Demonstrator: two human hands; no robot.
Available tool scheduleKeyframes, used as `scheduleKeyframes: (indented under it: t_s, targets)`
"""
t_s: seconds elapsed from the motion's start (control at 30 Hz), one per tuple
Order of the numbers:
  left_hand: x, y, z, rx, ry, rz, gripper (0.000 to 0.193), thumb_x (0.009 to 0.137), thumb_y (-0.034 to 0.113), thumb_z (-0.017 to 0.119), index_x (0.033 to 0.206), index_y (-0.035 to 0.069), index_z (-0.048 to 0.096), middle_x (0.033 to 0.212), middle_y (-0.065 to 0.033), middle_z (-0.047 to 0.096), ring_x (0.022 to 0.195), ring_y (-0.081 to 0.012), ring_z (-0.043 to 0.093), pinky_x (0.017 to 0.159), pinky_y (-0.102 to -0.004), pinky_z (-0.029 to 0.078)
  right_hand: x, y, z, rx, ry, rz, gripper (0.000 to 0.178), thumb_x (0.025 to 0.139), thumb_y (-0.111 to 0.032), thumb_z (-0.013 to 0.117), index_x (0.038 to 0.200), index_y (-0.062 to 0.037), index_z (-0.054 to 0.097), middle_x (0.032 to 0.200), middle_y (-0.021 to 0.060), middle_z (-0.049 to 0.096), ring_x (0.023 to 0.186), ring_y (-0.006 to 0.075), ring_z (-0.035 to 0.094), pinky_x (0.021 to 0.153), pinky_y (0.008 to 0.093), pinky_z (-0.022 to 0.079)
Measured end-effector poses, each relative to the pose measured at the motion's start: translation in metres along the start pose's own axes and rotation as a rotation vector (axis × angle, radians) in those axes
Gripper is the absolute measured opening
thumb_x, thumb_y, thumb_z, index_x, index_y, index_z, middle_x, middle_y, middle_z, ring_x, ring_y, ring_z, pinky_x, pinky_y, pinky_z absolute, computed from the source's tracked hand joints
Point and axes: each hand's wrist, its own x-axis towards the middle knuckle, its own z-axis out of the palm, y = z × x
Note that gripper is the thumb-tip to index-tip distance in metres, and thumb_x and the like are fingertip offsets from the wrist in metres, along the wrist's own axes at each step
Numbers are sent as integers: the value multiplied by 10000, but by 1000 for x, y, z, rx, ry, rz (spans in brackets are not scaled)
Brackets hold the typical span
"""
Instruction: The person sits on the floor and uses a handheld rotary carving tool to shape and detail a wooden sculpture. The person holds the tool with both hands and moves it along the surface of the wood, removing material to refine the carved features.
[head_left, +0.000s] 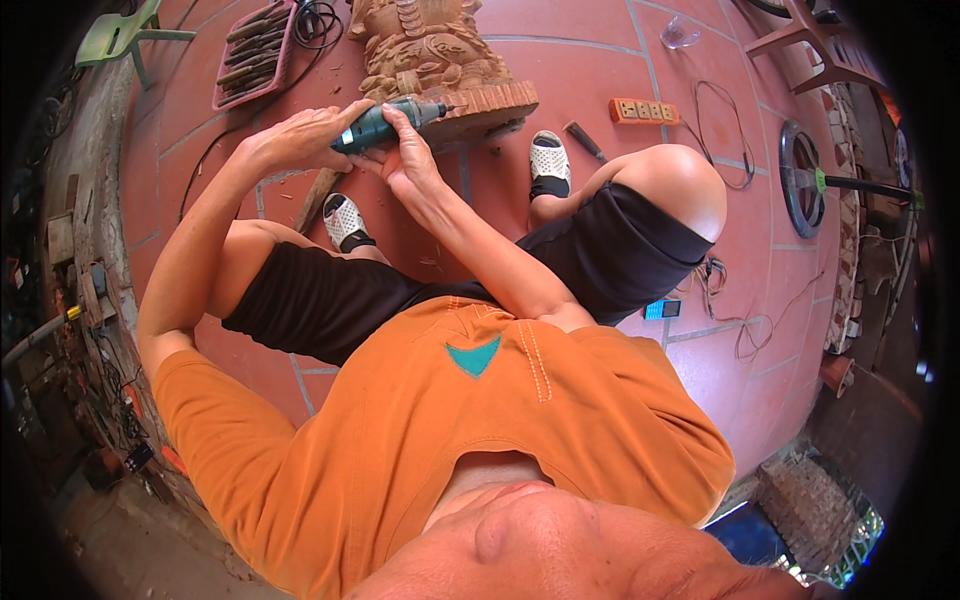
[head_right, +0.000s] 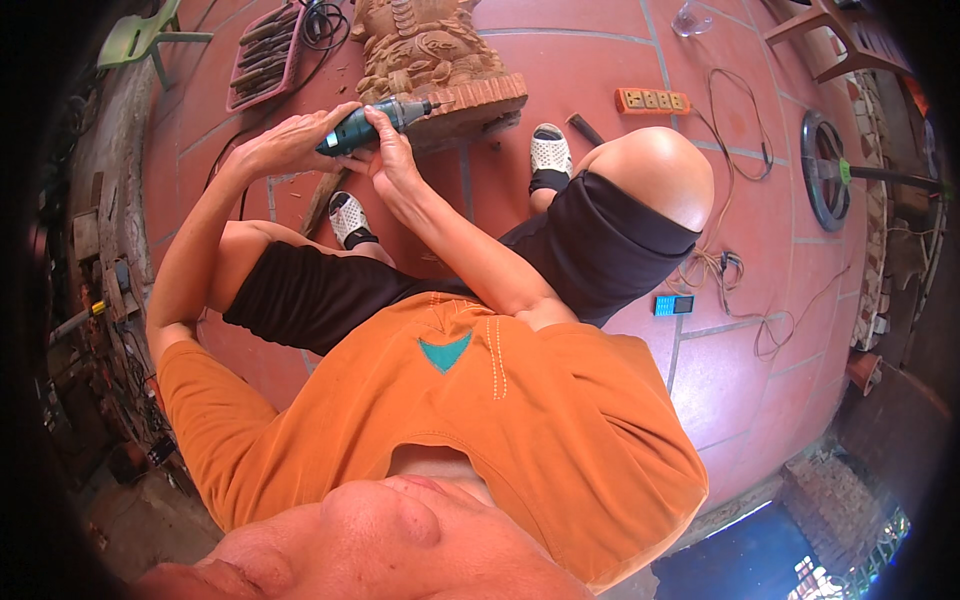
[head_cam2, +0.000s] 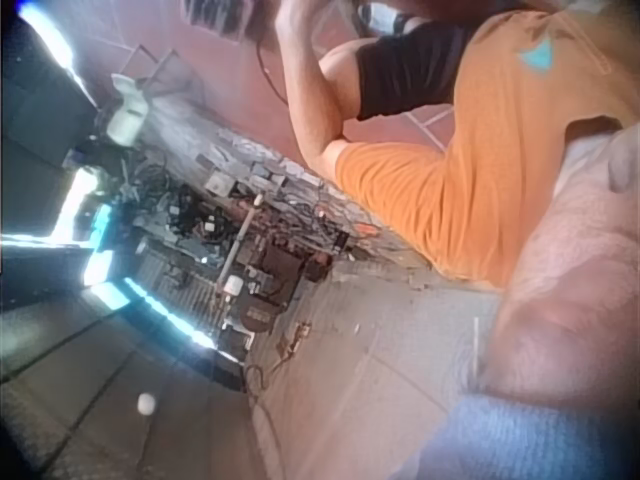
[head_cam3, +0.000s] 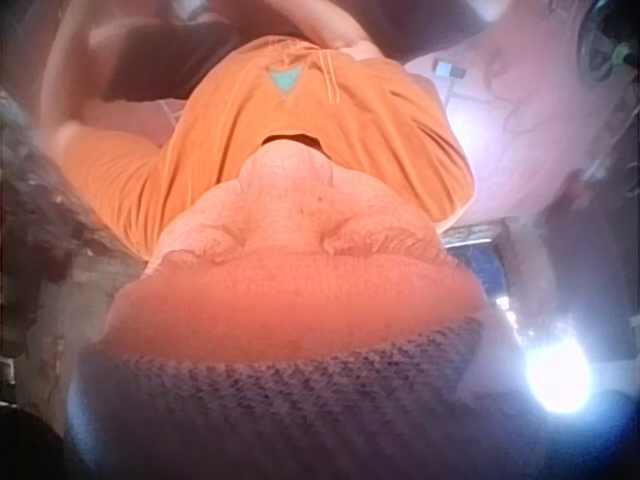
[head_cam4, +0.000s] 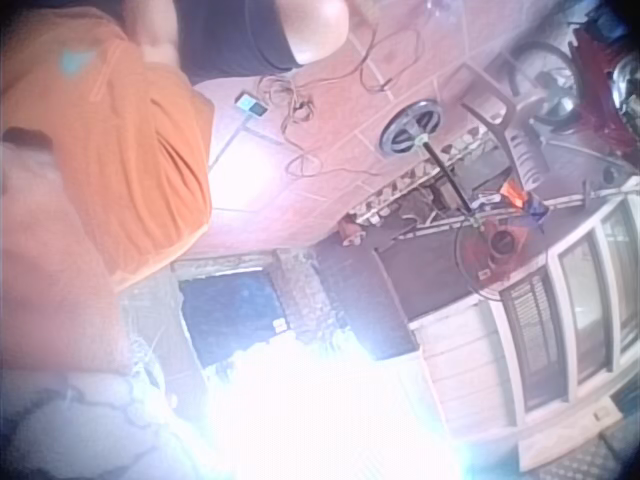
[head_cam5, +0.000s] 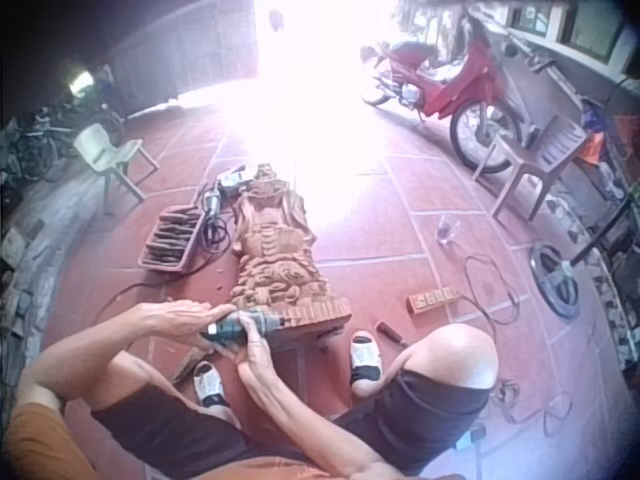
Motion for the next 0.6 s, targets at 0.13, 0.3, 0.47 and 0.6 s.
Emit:
scheduleKeyframes:
  t_s: [0.13, 0.3, 0.47, 0.6]
  targets:
    - [0, 1, 0, 9, -4, -11, 892, 762, 253, 798, 1477, 100, 287, 1114, -238, 616, 1076, -388, 599, 904, -467, 475, 1, -2, 0, -11, -10, 9, 422, 864, -325, 734, 1152, -61, 574, 1065, 109, 659, 969, 332, 686, 791, 584, 592]
    - [0, 3, -1, 21, -2, -33, 895, 765, 264, 800, 1479, 102, 285, 1106, -236, 620, 1072, -389, 603, 902, -467, 475, 5, -2, -2, 2, -22, 27, 413, 869, -320, 731, 1152, -64, 574, 1060, 102, 659, 964, 323, 688, 775, 564, 601]
    - [-1, 0, 1, 29, 8, -45, 898, 767, 257, 796, 1484, 104, 279, 1105, -237, 620, 1069, -390, 603, 900, -468, 472, 7, -1, -3, -5, -26, 31, 403, 869, -317, 731, 1142, -64, 576, 1051, 97, 660, 955, 316, 691, 766, 559, 605]
    - [-1, 3, 0, 15, 12, -45, 893, 763, 241, 793, 1483, 107, 281, 1111, -236, 619, 1073, -389, 600, 905, -469, 468, 8, -1, -5, -3, -22, 28, 399, 867, -316, 732, 1134, -62, 579, 1051, 101, 661, 950, 319, 692, 764, 564, 604]
